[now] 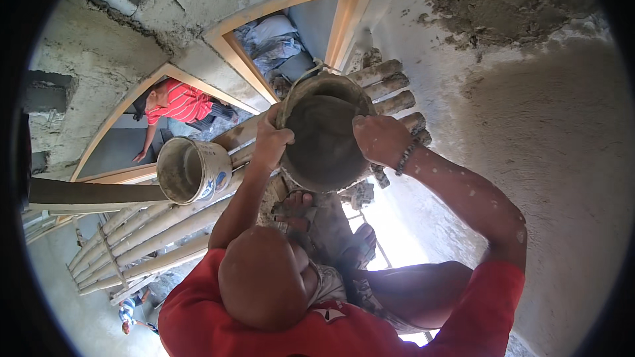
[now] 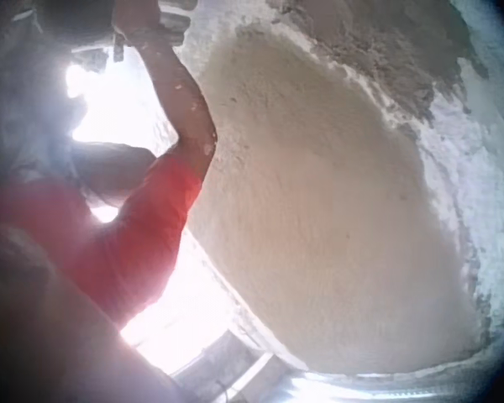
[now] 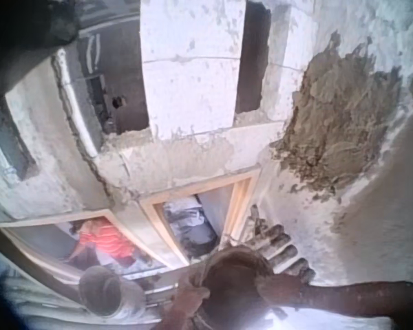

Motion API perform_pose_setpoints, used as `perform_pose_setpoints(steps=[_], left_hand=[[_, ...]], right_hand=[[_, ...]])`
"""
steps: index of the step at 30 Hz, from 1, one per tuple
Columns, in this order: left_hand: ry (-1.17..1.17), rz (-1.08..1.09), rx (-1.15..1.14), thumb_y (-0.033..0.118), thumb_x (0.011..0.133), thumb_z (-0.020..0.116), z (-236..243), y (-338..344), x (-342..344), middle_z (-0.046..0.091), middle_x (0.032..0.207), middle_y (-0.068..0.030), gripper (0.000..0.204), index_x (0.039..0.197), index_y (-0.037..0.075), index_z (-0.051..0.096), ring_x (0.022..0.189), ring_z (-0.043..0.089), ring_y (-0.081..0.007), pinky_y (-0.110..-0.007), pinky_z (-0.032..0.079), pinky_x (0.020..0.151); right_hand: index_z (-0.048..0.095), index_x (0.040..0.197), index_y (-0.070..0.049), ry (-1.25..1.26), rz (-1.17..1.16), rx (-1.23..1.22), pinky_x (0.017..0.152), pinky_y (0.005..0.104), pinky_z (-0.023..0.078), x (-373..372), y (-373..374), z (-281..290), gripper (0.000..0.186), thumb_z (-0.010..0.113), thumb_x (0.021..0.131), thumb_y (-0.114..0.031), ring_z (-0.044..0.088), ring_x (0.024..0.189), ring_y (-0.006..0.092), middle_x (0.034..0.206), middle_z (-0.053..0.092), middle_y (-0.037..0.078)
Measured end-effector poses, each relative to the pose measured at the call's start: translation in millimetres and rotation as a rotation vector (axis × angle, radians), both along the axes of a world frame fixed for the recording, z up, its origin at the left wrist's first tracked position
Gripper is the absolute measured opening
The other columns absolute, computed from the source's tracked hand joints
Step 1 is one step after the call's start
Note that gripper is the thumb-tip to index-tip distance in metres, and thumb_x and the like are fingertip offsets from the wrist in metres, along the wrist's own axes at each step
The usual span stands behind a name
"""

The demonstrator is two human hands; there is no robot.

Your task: The person applies plaster to a wall and ceiling using a trowel, taking material from a bucket held by hand while standing on a scaffold.

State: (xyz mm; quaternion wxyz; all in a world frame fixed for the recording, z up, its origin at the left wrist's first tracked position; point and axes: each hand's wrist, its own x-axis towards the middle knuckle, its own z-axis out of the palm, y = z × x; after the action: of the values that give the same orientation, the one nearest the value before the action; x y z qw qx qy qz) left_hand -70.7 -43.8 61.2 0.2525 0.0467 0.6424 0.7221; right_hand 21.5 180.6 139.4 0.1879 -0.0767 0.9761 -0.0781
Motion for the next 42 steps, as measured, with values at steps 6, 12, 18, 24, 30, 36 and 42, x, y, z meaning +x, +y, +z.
perform_pose_setpoints(steps=[6, 12, 18, 24, 30, 36, 42], left_hand=[[0.011, -0.032, -0.066, -0.005, 0.062, 0.053, 2.4, 8.6, 1.9, 0.064, 0.093, -0.0039, 0.059, 0.12, -0.005, 0.061, 0.073, 0.056, -0.0108, -0.024, 0.046, 0.062], [-0.016, -0.024, -0.027, -0.006, 0.061, 0.052, -2.5, 0.9, 1.6, 0.065, 0.098, -0.0045, 0.062, 0.123, -0.004, 0.06, 0.08, 0.058, -0.0117, -0.024, 0.047, 0.066], [-0.036, 0.002, 0.085, -0.007, 0.061, 0.05, 2.0, 13.3, 8.0, 0.065, 0.104, -0.006, 0.062, 0.122, -0.005, 0.061, 0.087, 0.059, -0.0125, -0.024, 0.048, 0.074], [-0.039, -0.008, -0.075, -0.007, 0.061, 0.051, -8.5, -4.6, 7.1, 0.064, 0.1, -0.0065, 0.062, 0.122, -0.006, 0.057, 0.08, 0.059, -0.0126, -0.024, 0.048, 0.068], [-0.011, -0.034, -0.004, -0.005, 0.062, 0.052, 1.0, 10.1, 12.9, 0.064, 0.098, -0.0054, 0.062, 0.123, -0.005, 0.058, 0.077, 0.057, -0.0105, -0.023, 0.046, 0.064], [-0.062, -0.015, 0.021, -0.008, 0.062, 0.052, 6.4, 6.9, 14.0, 0.066, 0.1, -0.0057, 0.061, 0.123, -0.006, 0.058, 0.079, 0.059, -0.0108, -0.023, 0.048, 0.067], [0.157, -0.02, -0.062, -0.008, 0.062, 0.051, 7.2, 19.5, 37.6, 0.066, 0.1, -0.0058, 0.06, 0.122, -0.006, 0.059, 0.082, 0.06, -0.0116, -0.024, 0.049, 0.071]], right_hand=[[0.065, 0.083, -0.003, -0.161, 0.084, -0.112, 0.068, 0.0436, 0.057, 39.9, -23.2, -42.5, 0.014, 0.054, 0.082, -0.011, 0.07, 0.075, 0.033, 0.083, 0.068, 0.016], [0.062, 0.098, -0.003, -0.286, 0.125, -0.436, 0.07, 0.0489, 0.054, 29.4, -15.7, 8.9, 0.021, 0.054, 0.087, -0.02, 0.068, 0.074, 0.0391, 0.075, 0.067, 0.02], [0.065, 0.092, -0.001, -0.368, -0.106, -0.232, 0.077, 0.0499, 0.055, 30.0, -2.4, -49.1, 0.024, 0.054, 0.087, -0.022, 0.068, 0.085, 0.0407, 0.085, 0.068, 0.022], [0.063, 0.088, 0.002, -0.105, -0.061, -0.041, 0.074, 0.0471, 0.057, 6.7, 1.8, 11.8, 0.02, 0.053, 0.083, -0.014, 0.07, 0.088, 0.0386, 0.084, 0.069, 0.024], [0.063, 0.088, 0.0, -0.229, -0.122, -0.02, 0.066, 0.0473, 0.057, 40.2, -14.0, -48.9, 0.015, 0.054, 0.083, -0.011, 0.07, 0.071, 0.0368, 0.074, 0.067, 0.021], [0.061, 0.1, 0.0, -0.295, 0.231, -0.082, 0.068, 0.0477, 0.057, 53.6, 0.5, -7.0, 0.023, 0.058, 0.086, -0.018, 0.068, 0.078, 0.037, 0.08, 0.065, 0.021], [0.063, 0.095, 0.002, 0.095, 0.081, 0.229, 0.065, 0.0427, 0.055, 25.8, 56.4, 18.8, 0.02, 0.06, 0.085, -0.015, 0.068, 0.076, 0.0321, 0.08, 0.066, 0.016]])
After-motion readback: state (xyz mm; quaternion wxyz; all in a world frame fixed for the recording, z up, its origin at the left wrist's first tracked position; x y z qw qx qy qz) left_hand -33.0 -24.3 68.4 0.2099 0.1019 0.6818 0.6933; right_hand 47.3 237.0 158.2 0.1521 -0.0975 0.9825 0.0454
